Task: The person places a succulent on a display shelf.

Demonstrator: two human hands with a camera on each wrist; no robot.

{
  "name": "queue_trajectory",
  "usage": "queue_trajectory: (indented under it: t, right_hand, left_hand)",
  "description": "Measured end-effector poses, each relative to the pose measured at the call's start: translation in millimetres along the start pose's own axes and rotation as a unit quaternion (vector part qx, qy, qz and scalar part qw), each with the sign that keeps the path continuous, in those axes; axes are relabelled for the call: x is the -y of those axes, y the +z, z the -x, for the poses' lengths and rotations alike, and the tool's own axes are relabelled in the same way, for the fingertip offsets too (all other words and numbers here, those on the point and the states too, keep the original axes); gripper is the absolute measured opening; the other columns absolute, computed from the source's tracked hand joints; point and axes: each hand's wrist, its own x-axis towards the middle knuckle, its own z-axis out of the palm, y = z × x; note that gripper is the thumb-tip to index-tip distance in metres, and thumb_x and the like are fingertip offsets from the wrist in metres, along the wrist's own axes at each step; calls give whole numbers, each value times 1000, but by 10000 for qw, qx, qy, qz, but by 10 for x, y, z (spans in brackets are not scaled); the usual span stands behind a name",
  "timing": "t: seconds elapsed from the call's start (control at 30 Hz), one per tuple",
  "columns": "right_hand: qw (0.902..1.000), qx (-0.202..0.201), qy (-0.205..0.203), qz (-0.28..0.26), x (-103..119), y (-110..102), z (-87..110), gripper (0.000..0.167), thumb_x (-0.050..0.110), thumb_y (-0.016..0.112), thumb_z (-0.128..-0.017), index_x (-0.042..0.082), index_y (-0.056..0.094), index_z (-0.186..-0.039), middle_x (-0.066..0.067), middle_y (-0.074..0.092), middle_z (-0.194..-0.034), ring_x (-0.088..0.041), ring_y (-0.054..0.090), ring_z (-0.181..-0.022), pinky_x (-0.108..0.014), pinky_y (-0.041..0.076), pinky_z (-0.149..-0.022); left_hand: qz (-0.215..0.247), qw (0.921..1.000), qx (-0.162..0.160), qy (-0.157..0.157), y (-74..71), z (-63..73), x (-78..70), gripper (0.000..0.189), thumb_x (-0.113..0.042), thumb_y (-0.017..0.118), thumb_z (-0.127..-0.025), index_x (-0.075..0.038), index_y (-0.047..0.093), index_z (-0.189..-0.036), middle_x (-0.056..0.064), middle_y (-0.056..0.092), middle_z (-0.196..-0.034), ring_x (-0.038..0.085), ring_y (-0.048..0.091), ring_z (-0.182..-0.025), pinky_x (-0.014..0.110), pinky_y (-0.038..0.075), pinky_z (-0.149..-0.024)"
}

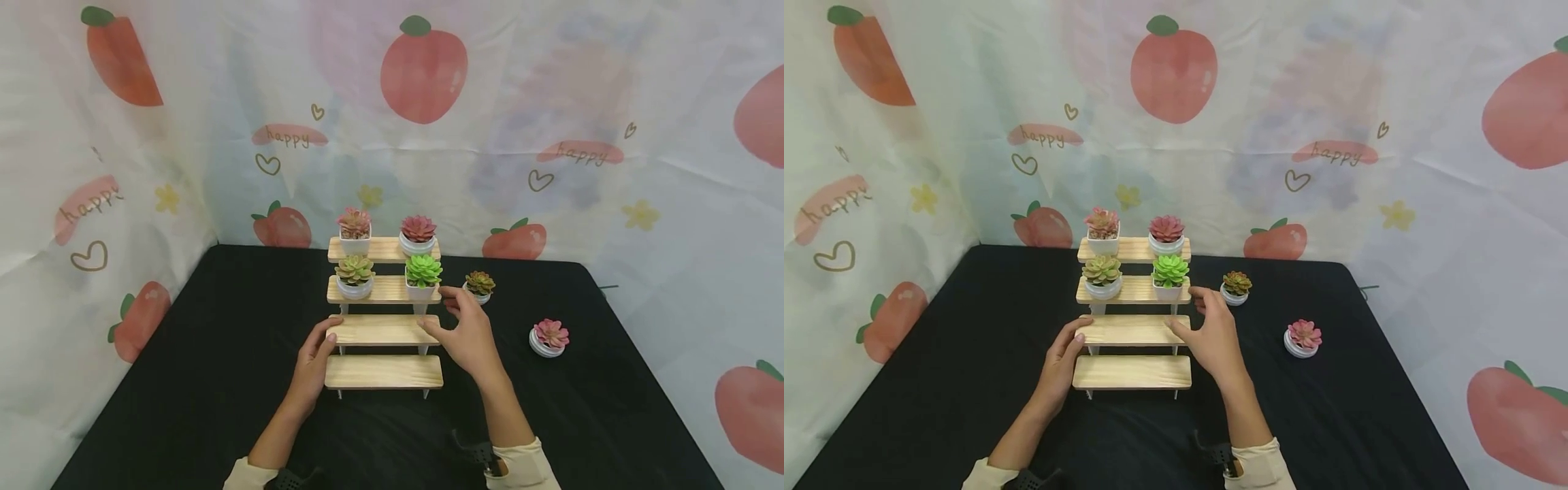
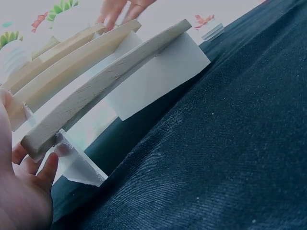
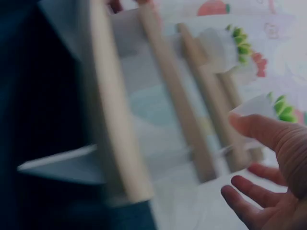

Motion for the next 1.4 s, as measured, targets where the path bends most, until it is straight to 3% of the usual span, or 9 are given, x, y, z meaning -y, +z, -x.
queue_trajectory:
  t: [0.1, 0.27, 0.53, 0.8, 0.97, 1.1, 1.2, 1.33, 1.4]
  right_hand:
    - [9997, 224, 39, 30, -111, 2, 61, 77, 21, 89, -85, 6, 48, -148, -18, 53, -140, -35, 55, -125, -46, 46, -105]
    - [9995, 202, 110, 193, -293, -56, 160, 75, 24, 88, -86, 7, 50, -148, -18, 55, -137, -34, 57, -122, -46, 47, -103]
    - [9959, -239, 158, 863, -626, -412, 346, 60, 24, 85, -89, -2, 58, -135, -21, 59, -127, -38, 61, -114, -51, 50, -98]
    - [9863, -852, 576, 1287, -809, -712, 520, 50, 23, 84, -89, -4, 63, -126, -25, 64, -122, -41, 66, -105, -56, 53, -89]
    - [9779, -1023, 952, 1557, -913, -837, 626, 42, 21, 84, -89, -2, 67, -120, -25, 68, -118, -41, 69, -101, -57, 54, -85]
    - [9676, -1101, 1310, 1858, -1022, -937, 719, 30, 21, 82, -89, -1, 70, -105, -23, 73, -101, -42, 70, -92, -56, 52, -83]
    - [9533, -1180, 1901, 2030, -1109, -997, 771, 33, 29, 81, -89, -1, 69, -96, -21, 73, -90, -44, 66, -88, -57, 46, -75]
    - [9286, -1304, 2858, 1975, -1218, -1004, 816, 56, 46, 81, -87, -2, 60, -105, -22, 69, -99, -45, 61, -95, -59, 44, -74]
    - [9229, -1411, 3059, 1864, -1274, -987, 825, 67, 49, 82, -85, -4, 55, -115, -25, 65, -107, -47, 58, -100, -61, 44, -79]
  left_hand:
    - [10, 10000, 30, 34, -15, -6, 4, 31, -22, 48, -112, -17, 59, -141, 6, 45, -155, 27, 37, -144, 56, 29, -112]
    - [14, 10000, 2, 31, -37, -10, 11, 31, -20, 49, -112, -18, 60, -140, 5, 45, -155, 26, 36, -144, 55, 29, -113]
    - [-95, 9999, 32, -29, -16, 3, 16, 31, -21, 49, -112, -20, 60, -140, 4, 46, -154, 26, 36, -144, 56, 29, -113]
    - [-82, 10000, 22, -11, -19, 3, 12, 31, -22, 49, -112, -19, 59, -141, 9, 43, -157, 26, 34, -146, 57, 27, -114]
    - [-26, 10000, 14, 39, -12, 10, 20, 31, -22, 49, -112, -19, 59, -141, 8, 45, -156, 25, 34, -146, 56, 27, -114]
    - [-19, 9999, 72, 83, -5, 10, 37, 32, -23, 49, -112, -18, 59, -142, 9, 43, -158, 24, 34, -147, 56, 28, -113]
    - [-11, 9999, 69, 116, -5, 6, 39, 32, -23, 49, -112, -17, 59, -142, 11, 43, -158, 25, 33, -147, 57, 28, -114]
    - [-22, 9999, 45, 137, -16, 6, 20, 31, -23, 49, -112, -17, 59, -141, 9, 44, -157, 26, 35, -146, 56, 29, -113]
    - [-35, 9999, 42, 134, -25, 2, 12, 31, -23, 49, -112, -18, 60, -141, 7, 45, -156, 26, 36, -145, 56, 29, -113]
